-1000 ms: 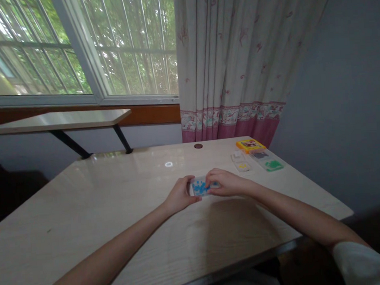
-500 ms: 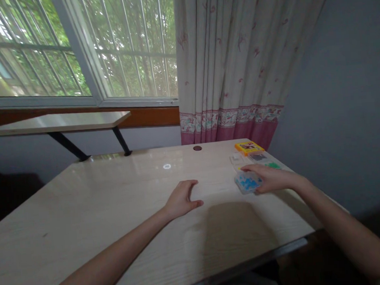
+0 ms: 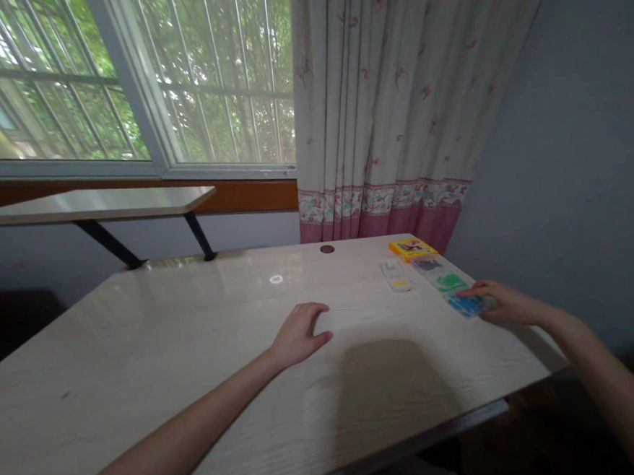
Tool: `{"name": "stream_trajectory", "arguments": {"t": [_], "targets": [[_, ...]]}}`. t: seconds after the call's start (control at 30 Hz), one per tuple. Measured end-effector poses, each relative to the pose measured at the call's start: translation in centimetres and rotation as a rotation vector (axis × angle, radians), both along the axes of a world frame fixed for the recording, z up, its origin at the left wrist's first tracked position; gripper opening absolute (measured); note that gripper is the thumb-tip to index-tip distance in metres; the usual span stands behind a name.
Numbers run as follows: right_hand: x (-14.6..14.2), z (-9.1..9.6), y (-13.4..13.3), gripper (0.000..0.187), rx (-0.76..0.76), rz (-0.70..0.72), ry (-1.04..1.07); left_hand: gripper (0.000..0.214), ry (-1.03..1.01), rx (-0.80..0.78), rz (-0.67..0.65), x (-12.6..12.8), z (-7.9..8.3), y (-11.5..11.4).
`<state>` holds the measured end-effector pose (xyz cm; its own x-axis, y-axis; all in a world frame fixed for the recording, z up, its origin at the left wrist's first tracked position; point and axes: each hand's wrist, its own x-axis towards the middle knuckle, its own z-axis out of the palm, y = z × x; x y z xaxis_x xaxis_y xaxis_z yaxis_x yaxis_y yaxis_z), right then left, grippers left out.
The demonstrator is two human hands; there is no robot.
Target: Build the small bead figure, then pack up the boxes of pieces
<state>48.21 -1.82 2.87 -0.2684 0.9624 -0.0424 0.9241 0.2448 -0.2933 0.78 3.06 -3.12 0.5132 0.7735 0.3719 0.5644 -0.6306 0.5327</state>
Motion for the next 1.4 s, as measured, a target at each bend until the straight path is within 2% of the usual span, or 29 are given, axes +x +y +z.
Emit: {"name": "stream_trajectory", "arguments": {"t": [0.4, 0.5, 0.67, 0.8, 0.9, 0.97, 1.07, 1.23, 1.4], "targets": [[0.0, 0.4, 0.5, 0.054, 0.010, -0.067, -0.052, 0.040, 0.057, 0.022, -0.017, 0.3, 0.7, -0.5], [-0.8, 0.7, 0.5, 0.057, 0.048, -0.064, -0.046, 0.039, 0.055, 0.024, -0.023, 0.4, 0.8, -0.4], [-6.2, 0.7, 3.1, 0.059, 0.171, 0.028, 0.038, 0.040, 0.046, 0.029, -0.026, 0.2, 0.5, -0.2], [-11.1, -0.6, 7.2, 0.084, 0.166, -0.126, 0.074, 0.038, 0.043, 0.029, -0.029, 0.1, 0.4, -0.3], [-13.3, -1.8, 9.5, 0.098, 0.160, -0.190, 0.108, 0.038, 0.047, 0.023, -0.033, 0.1, 0.5, -0.3], [-14.5, -2.3, 10.2, 0.104, 0.161, -0.219, 0.155, 0.039, 0.046, 0.020, -0.031, 0.1, 0.4, -0.2], [-16.6, -2.7, 9.8, 0.112, 0.135, -0.174, 0.236, 0.040, 0.037, 0.014, -0.024, 0.1, 0.3, -0.2], [-21.6, -3.5, 7.4, 0.126, 0.099, 0.071, 0.432, 0.039, 0.009, -0.008, -0.007, 0.3, 0.4, -0.3], [-25.7, -4.1, 5.0, 0.131, 0.000, 0.205, 0.542, 0.053, -0.108, -0.086, 0.043, 0.4, 0.5, -0.4]]}}
